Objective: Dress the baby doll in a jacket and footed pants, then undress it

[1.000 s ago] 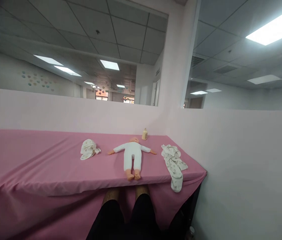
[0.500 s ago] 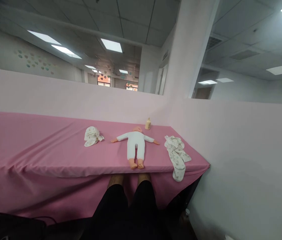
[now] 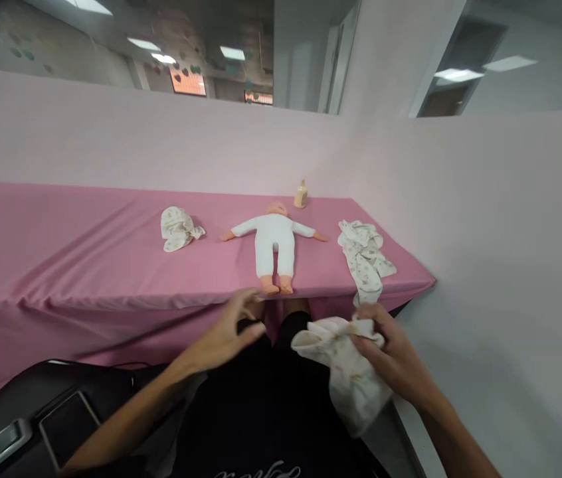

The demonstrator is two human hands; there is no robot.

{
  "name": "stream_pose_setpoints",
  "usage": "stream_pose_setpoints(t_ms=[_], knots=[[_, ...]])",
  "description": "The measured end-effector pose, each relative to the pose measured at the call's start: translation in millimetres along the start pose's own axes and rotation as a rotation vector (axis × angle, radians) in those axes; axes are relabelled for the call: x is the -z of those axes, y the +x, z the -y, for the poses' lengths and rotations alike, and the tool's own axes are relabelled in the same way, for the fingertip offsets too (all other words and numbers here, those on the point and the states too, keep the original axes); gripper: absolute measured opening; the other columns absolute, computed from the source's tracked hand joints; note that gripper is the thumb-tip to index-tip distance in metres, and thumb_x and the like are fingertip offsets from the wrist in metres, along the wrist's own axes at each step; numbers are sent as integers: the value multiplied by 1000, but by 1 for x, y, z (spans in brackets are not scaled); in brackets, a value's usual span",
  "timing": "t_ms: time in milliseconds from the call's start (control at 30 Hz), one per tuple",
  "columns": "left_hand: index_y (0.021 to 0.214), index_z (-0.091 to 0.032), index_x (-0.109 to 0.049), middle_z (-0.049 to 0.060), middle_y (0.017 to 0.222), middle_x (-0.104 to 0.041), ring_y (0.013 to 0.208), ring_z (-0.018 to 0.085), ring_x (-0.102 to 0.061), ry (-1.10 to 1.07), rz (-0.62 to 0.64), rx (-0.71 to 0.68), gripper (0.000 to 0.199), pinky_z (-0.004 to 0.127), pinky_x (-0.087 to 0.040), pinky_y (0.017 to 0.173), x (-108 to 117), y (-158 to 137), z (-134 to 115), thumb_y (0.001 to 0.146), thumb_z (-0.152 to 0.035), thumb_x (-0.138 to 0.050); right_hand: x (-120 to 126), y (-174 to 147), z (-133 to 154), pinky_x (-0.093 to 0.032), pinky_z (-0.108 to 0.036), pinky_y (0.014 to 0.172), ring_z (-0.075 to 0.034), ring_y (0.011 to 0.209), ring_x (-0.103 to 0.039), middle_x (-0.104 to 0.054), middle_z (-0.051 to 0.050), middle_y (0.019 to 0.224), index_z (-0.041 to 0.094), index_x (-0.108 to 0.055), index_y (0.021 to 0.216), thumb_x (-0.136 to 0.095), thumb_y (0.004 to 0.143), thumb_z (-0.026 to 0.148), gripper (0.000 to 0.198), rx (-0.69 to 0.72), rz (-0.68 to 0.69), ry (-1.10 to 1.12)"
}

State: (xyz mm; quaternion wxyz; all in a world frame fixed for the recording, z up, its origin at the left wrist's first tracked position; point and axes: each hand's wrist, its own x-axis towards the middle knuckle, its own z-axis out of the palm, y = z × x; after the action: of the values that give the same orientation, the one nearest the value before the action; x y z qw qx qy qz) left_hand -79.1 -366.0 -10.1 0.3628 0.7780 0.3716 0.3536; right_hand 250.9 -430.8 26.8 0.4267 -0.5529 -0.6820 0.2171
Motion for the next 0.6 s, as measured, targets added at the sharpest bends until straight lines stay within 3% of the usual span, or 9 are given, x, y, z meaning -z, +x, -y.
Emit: stream_pose_setpoints(t_ms=[100,133,233,300,367,467,600], knots=[[159,-28,-25,12,156,-41,134,26,-50,-103,175,4,95,40,-46,109,-30,2,-11,83,-55,-73,-39,22,25,-47,-27,66,-15,73,-54,-55,-1,86,22,-53,89,-59,87,24,7,258,72,-102],[156,-27,-31,10,151,-48,132,25,-52,-101,191,12,90,39,-45,109,-37,3,-15,82,-55,-74,-49,26,27,-47,-27,67,-16,75,-55,-56,-2,88,22,-53,91,-59,88,22,7,320,68,-128],[124,-21,-64,5,117,-68,107,20,-63,72,125,46,44,34,-47,97,-38,4,-17,94,-53,-59,-63,32,25,-49,-31,69,-18,83,-58,-57,-6,95,23,-54,94,-62,90,21,9,434,-8,-216],[107,-18,-69,4,103,-70,97,19,-63,224,67,29,38,34,-47,91,-25,0,-12,100,-50,-49,-60,35,20,-51,-36,75,-22,92,-60,-58,-11,107,22,-56,89,-67,90,27,12,475,-76,-283],[111,-18,-67,4,107,-70,100,19,-62,324,-10,-15,34,34,-45,93,-6,-5,-8,101,-46,-49,-51,36,16,-50,-44,90,-29,110,-60,-59,-14,123,21,-55,80,-71,88,31,20,500,-95,-303],[124,-21,-63,4,118,-69,108,18,-62,359,-133,-45,29,34,-45,97,17,-13,-7,102,-36,-50,-37,35,16,-46,-47,103,-31,126,-56,-63,-9,131,22,-53,76,-71,89,32,25,400,67,-136],[122,-22,-64,3,112,-71,102,15,-64,325,-211,-88,25,30,-47,94,28,-12,-7,101,-27,-52,-35,35,18,-55,-33,75,-22,99,-66,-69,-6,117,23,-59,94,-64,94,42,19,28,329,154]])
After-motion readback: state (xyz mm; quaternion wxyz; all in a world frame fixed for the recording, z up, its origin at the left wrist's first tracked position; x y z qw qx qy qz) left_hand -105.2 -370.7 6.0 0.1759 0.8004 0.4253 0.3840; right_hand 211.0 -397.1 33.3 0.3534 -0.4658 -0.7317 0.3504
